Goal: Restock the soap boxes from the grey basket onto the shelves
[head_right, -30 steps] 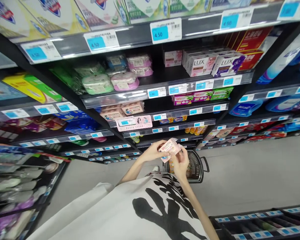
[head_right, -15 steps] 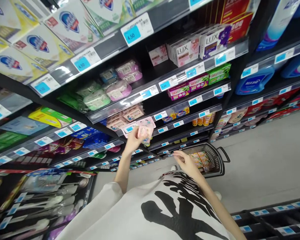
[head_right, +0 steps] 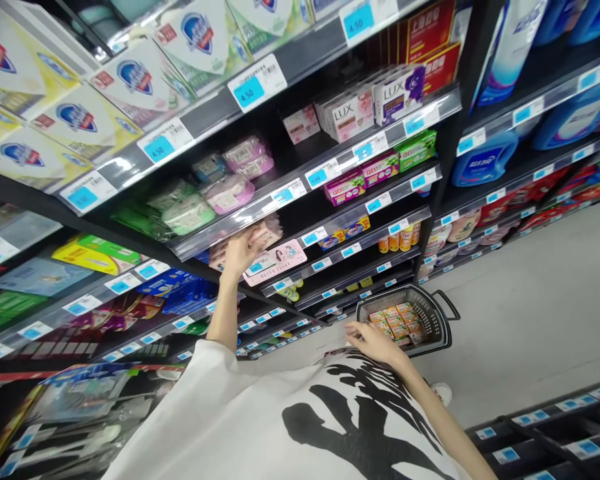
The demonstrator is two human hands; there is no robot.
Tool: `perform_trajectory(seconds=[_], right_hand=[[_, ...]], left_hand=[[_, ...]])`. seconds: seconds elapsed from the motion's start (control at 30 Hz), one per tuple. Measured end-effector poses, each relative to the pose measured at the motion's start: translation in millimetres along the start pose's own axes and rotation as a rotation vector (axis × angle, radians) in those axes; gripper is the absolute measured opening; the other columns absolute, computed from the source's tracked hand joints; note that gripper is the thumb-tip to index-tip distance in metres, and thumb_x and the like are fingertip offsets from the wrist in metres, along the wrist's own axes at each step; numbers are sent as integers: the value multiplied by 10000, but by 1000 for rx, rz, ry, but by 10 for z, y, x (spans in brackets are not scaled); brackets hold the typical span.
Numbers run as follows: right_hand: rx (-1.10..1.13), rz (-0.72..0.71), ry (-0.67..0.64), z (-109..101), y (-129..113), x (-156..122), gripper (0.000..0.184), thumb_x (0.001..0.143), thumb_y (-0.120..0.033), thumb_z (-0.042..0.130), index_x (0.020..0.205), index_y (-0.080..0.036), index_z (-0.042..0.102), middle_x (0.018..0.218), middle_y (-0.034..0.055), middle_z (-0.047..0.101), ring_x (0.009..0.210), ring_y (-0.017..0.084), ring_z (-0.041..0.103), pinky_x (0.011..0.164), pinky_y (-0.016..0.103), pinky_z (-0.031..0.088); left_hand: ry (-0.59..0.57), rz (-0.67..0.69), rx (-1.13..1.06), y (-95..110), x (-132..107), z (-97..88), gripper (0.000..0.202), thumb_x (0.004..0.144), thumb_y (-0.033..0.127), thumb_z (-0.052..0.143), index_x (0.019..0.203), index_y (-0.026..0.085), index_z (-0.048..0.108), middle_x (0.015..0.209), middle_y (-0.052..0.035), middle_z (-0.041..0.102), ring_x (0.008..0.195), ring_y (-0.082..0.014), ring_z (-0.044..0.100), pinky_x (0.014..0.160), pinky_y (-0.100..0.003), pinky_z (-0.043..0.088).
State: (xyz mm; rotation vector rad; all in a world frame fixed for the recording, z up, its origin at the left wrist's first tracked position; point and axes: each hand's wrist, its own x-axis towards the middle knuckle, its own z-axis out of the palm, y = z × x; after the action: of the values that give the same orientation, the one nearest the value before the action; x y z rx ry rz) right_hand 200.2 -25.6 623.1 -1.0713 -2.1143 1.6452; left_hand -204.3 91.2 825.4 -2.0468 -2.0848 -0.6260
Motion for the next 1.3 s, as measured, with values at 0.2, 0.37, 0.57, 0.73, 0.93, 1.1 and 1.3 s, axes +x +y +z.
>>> perform_trajectory(seconds=[0.2,0.37,0.57,0.73,0.93,1.1,1.3], right_hand=[[-11,13,2,10,45,-25,467,961,-499,544,1338,-236,630,1245,112,744,1172,313,686,1088,479,505],[-29,20,-23,-23,-16,-39,511,963,-514,512,1355,-203,612,1273,130,732,1212,316,674,1093,482,502],[-22,23,-38,-29,-48,-69,480,956,-510,520,1323,-219,627,1209,114,756,1184,320,684,1069,472,513],[-37,20,-62,-31,-63,-35,469,956,-510,516,1309,-225,636,1249,115,740,1130,312,708,1034,461,530],[-51,30,-109,-30,-83,36,505,968,-527,503,1351,-215,608,1280,123,724,1161,311,691,1075,483,510],[-27,29,-102,-9,-20,65,509,964,-526,521,1361,-218,604,1299,132,713,1158,313,690,1086,484,509],[-13,42,-88,-14,30,66,512,965,-547,526,1366,-239,599,1306,120,713,1164,304,685,1087,489,507]], left_hand=[[-34,23,106,24,-12,38,496,947,365,615,1396,156,644,1406,-175,618,1315,-364,574,1163,-492,436],[-36,0,218,118,-47,63,516,972,339,584,1445,134,605,1437,-220,568,1328,-412,544,1126,-515,457],[-44,33,285,127,-50,70,504,1008,317,516,1472,127,568,1460,-231,537,1345,-417,512,1147,-535,416],[-51,76,276,62,-60,93,506,1015,341,509,1470,126,563,1438,-229,546,1349,-412,496,1153,-539,397],[-44,139,285,4,-103,148,500,1019,348,506,1462,125,565,1424,-224,548,1347,-405,493,1132,-534,407],[-40,135,261,-30,-119,173,519,1045,338,427,1495,98,520,1471,-227,534,1360,-375,514,1172,-521,379],[-75,180,200,-6,-200,131,575,1041,280,397,1584,92,382,1598,-212,440,1522,-310,366,1285,-535,210]])
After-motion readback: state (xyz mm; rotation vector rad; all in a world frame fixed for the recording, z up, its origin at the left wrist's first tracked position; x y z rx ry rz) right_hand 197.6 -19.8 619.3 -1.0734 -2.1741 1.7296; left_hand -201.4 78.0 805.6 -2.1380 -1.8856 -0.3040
